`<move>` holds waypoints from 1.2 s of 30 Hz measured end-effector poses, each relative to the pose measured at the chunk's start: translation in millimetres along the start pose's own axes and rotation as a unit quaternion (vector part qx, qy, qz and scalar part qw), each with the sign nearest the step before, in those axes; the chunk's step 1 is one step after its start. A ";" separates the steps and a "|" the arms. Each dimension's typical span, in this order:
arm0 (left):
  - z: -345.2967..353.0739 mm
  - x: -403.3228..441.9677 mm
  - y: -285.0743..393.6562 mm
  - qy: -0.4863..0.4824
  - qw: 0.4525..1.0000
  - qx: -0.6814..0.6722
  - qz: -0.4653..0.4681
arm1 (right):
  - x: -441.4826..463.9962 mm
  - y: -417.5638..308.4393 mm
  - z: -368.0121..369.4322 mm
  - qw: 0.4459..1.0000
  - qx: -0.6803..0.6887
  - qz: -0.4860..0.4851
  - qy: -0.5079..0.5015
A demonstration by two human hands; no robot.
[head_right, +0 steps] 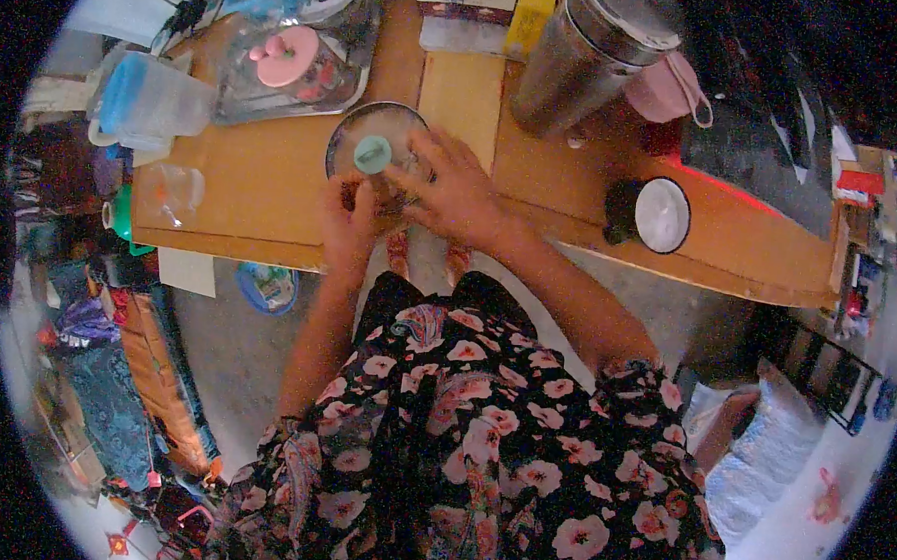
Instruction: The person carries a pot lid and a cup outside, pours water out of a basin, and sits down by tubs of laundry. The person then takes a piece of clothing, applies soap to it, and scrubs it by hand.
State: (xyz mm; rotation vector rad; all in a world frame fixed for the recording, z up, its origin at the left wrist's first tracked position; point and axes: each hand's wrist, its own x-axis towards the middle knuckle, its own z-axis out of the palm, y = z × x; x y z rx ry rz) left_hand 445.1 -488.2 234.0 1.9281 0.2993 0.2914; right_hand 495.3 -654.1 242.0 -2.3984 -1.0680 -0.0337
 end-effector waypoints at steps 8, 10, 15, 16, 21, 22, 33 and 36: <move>-1.9 3.7 2.0 0.067 0.949 0.255 0.171 | 12.3 10.7 5.8 0.998 -0.047 0.043 0.015; -4.7 4.3 -2.3 0.046 0.953 0.249 0.165 | 18.2 9.9 7.1 0.996 -0.078 0.052 0.009; -6.8 5.9 -8.6 0.031 0.945 0.267 0.188 | 30.9 25.5 15.3 0.989 -0.094 0.112 0.002; -7.6 7.2 -8.7 0.032 0.944 0.268 0.191 | 29.9 26.2 13.3 0.989 -0.093 0.111 0.005; -3.3 5.6 -17.5 0.038 0.955 0.231 0.181 | 5.0 9.7 4.1 0.992 -0.104 0.028 -0.066; -3.4 5.2 -16.6 0.034 0.955 0.230 0.182 | 3.1 7.8 4.1 0.992 -0.103 0.032 -0.065; -6.4 4.6 -10.9 0.022 0.945 0.274 0.178 | -13.1 -25.4 19.0 0.992 -0.091 0.087 -0.017; -5.1 6.7 -10.3 0.016 0.942 0.287 0.174 | -17.5 -31.0 14.1 0.995 -0.076 0.059 -0.038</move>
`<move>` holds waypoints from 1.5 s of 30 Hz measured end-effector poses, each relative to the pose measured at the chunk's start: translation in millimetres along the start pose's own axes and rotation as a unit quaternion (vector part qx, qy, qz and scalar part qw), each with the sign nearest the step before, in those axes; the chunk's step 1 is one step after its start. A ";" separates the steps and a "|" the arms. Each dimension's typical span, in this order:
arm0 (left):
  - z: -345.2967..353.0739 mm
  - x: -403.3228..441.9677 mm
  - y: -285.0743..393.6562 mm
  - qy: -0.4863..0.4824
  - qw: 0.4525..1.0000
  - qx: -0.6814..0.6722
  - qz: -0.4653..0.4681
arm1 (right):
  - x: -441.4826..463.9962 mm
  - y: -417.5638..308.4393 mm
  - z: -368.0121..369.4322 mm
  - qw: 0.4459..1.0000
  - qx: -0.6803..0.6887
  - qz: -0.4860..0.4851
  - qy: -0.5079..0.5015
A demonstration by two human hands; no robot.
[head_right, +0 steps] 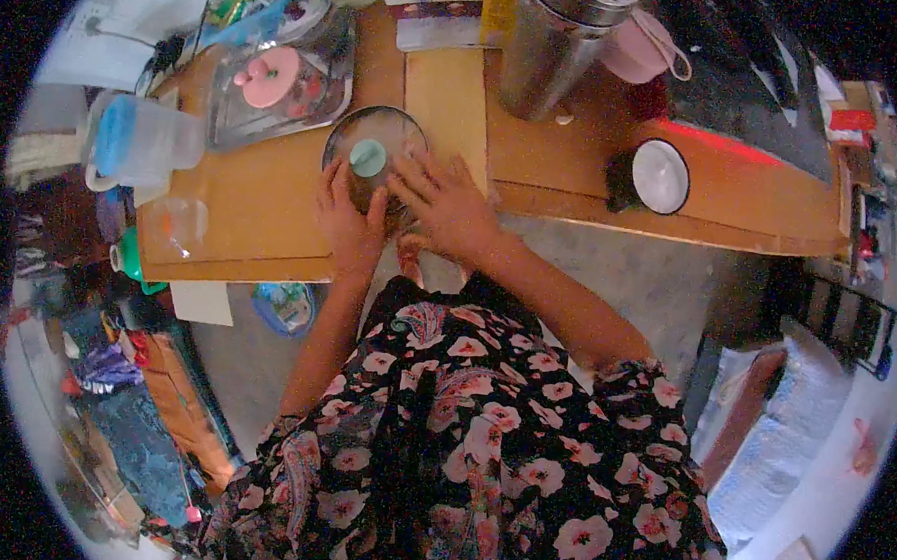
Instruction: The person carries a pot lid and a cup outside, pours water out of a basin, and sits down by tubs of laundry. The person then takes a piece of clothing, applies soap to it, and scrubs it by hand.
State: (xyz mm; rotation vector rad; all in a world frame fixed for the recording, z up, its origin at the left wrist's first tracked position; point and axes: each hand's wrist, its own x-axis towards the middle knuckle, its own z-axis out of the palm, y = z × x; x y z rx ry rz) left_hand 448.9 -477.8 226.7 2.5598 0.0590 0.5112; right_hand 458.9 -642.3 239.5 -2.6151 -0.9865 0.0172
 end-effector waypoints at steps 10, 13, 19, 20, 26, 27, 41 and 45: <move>-5.9 3.1 -15.5 -0.006 0.998 0.011 0.061 | 8.6 -33.3 18.0 0.990 0.036 0.085 0.108; -5.8 5.5 -18.7 -0.021 0.997 0.009 0.075 | -8.1 -40.6 19.6 0.992 0.062 0.076 0.077; -10.9 9.0 -14.0 -0.019 0.998 -0.001 0.068 | -12.7 -28.8 17.5 0.990 0.074 0.085 0.081; -13.2 10.6 -13.3 -0.041 0.997 0.023 0.065 | -5.7 -22.1 18.6 0.990 0.044 0.100 0.092; -15.9 11.2 -17.6 -0.060 0.994 0.052 0.070 | 5.9 -17.4 16.3 0.982 -0.004 0.151 0.110; -16.3 11.1 -17.7 -0.060 0.994 0.055 0.069 | 9.6 -15.3 17.4 0.978 -0.019 0.170 0.122; -15.1 11.7 -20.2 -0.056 0.996 0.024 0.067 | 10.3 -16.9 9.3 0.992 -0.008 0.101 0.076; -16.1 12.2 -21.6 -0.058 0.995 0.020 0.075 | 24.4 -5.6 13.4 0.985 -0.035 0.144 0.088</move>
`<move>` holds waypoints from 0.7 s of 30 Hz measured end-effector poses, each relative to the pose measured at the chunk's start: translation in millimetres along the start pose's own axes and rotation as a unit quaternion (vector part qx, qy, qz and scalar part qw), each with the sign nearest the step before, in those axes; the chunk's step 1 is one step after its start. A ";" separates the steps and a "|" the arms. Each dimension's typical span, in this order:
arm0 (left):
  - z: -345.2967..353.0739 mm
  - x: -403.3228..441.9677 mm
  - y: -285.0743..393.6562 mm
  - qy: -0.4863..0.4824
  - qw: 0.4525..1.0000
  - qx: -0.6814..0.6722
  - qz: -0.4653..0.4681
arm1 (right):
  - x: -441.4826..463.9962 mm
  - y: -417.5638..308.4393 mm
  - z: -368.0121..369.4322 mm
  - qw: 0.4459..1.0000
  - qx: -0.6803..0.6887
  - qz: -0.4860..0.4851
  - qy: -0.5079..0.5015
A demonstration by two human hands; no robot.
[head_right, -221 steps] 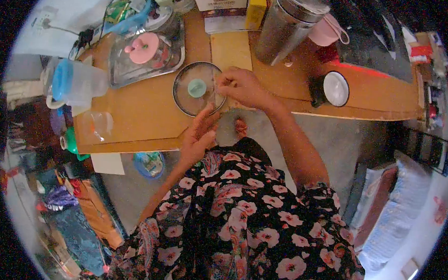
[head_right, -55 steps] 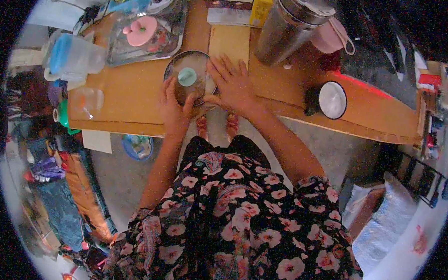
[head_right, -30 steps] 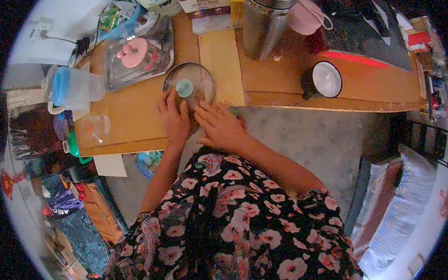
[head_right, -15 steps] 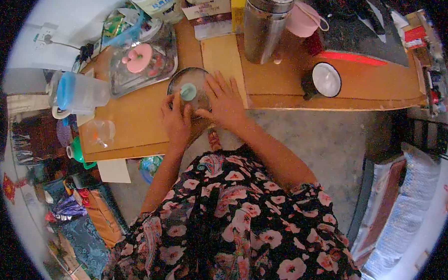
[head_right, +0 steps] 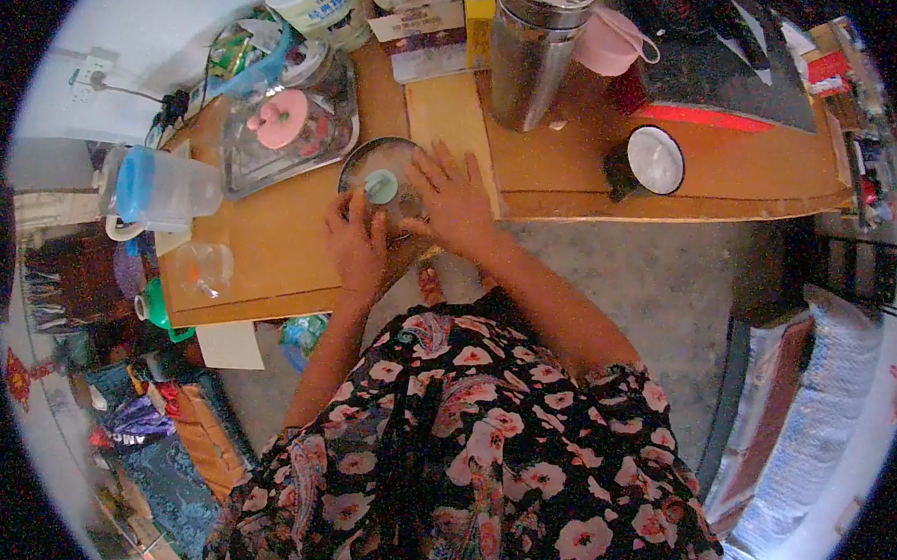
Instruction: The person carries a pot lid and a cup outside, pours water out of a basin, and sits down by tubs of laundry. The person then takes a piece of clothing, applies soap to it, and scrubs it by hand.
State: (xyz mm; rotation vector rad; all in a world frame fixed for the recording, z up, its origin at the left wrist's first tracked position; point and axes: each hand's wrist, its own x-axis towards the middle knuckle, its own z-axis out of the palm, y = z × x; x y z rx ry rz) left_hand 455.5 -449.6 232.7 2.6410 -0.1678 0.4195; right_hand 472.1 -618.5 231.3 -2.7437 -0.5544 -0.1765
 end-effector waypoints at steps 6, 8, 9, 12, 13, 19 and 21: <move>1.7 -0.9 -0.3 0.004 1.000 -0.006 -0.013 | 2.3 12.1 -7.8 0.999 -0.022 0.023 0.022; 0.7 -1.7 1.0 0.006 1.000 -0.005 -0.013 | -8.0 8.1 -13.8 0.999 -0.019 0.020 0.027; 1.0 -0.5 2.2 0.010 1.000 -0.004 -0.009 | -11.0 6.8 -16.4 0.999 -0.017 0.019 0.037; 0.7 0.0 2.6 0.008 1.000 -0.012 -0.009 | -14.3 2.3 -15.7 0.998 -0.017 0.034 0.056; 0.9 0.5 2.3 0.008 1.000 -0.013 -0.008 | -13.6 0.6 -17.3 0.998 -0.018 0.034 0.057; -10.1 9.4 7.4 -0.014 0.999 -0.029 -0.004 | -45.3 -1.6 -21.0 0.982 0.172 0.026 0.073; -17.0 13.5 9.1 -0.031 0.999 -0.006 -0.008 | -66.4 6.8 -26.9 0.842 0.448 0.296 -0.050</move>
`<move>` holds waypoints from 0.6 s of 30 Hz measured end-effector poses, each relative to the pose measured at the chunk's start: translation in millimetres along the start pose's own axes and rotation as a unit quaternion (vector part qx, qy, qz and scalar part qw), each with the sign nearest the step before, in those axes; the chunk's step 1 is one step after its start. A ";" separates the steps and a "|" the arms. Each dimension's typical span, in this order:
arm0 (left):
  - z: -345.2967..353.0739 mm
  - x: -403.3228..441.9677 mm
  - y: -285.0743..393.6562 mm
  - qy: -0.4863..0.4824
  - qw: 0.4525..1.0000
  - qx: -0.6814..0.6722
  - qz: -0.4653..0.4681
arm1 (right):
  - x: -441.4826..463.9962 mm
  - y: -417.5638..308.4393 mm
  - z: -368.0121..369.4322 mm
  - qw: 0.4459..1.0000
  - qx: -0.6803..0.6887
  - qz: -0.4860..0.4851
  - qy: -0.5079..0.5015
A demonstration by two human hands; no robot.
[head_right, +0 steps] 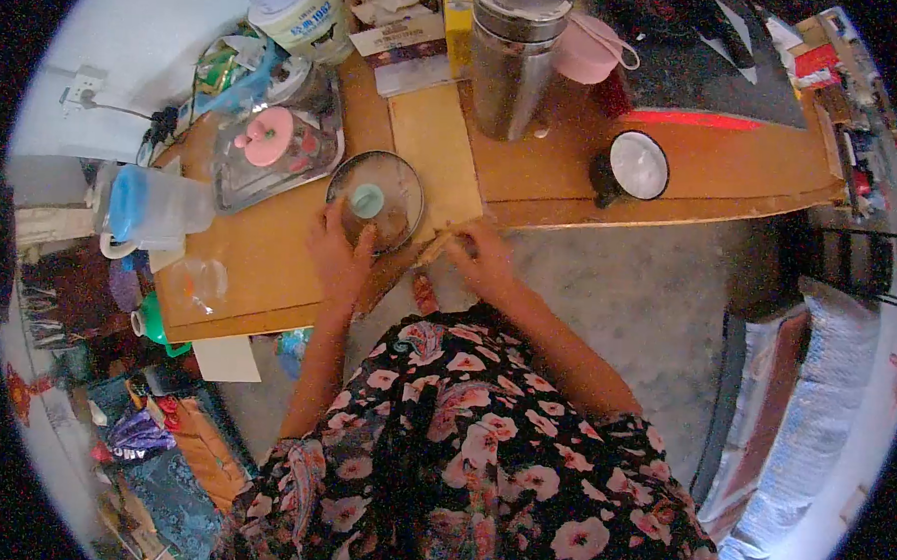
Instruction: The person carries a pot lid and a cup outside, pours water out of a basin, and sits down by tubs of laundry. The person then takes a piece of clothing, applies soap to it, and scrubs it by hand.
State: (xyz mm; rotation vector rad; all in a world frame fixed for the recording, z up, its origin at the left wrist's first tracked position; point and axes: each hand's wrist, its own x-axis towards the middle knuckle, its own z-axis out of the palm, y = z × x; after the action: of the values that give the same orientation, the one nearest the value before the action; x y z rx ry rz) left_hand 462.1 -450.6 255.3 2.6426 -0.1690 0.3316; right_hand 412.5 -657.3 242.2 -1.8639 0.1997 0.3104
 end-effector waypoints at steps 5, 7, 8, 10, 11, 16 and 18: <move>4.4 15.7 -2.3 0.007 0.999 -0.032 0.041 | -15.6 4.1 -36.9 0.979 -0.165 -0.063 0.099; 5.1 20.3 -3.2 -0.013 0.998 -0.027 0.052 | 5.0 -6.4 -36.4 0.886 -0.399 -0.208 0.114; 3.6 23.3 -2.4 -0.018 0.998 -0.051 0.033 | 21.2 -10.9 -33.7 0.863 -0.440 -0.231 0.096; -0.9 24.9 -1.6 -0.024 0.997 -0.070 0.014 | 49.3 -14.9 -27.0 0.852 -0.445 -0.266 0.069; -3.4 24.5 -1.5 -0.012 0.996 -0.093 0.004 | 62.5 -15.2 -24.5 0.838 -0.454 -0.301 0.041; -30.0 8.4 1.9 0.026 0.986 -0.153 -0.066 | 86.5 -8.6 -10.5 0.817 -0.493 -0.297 0.026; -42.1 -2.9 3.1 0.020 0.989 -0.122 -0.082 | 81.8 -8.8 -9.9 0.814 -0.507 -0.283 0.020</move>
State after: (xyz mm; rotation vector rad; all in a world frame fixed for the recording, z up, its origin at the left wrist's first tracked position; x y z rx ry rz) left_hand 450.2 -433.5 292.2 2.3861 0.0214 0.2893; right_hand 493.9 -662.5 227.5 -2.8638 -0.6246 -0.0871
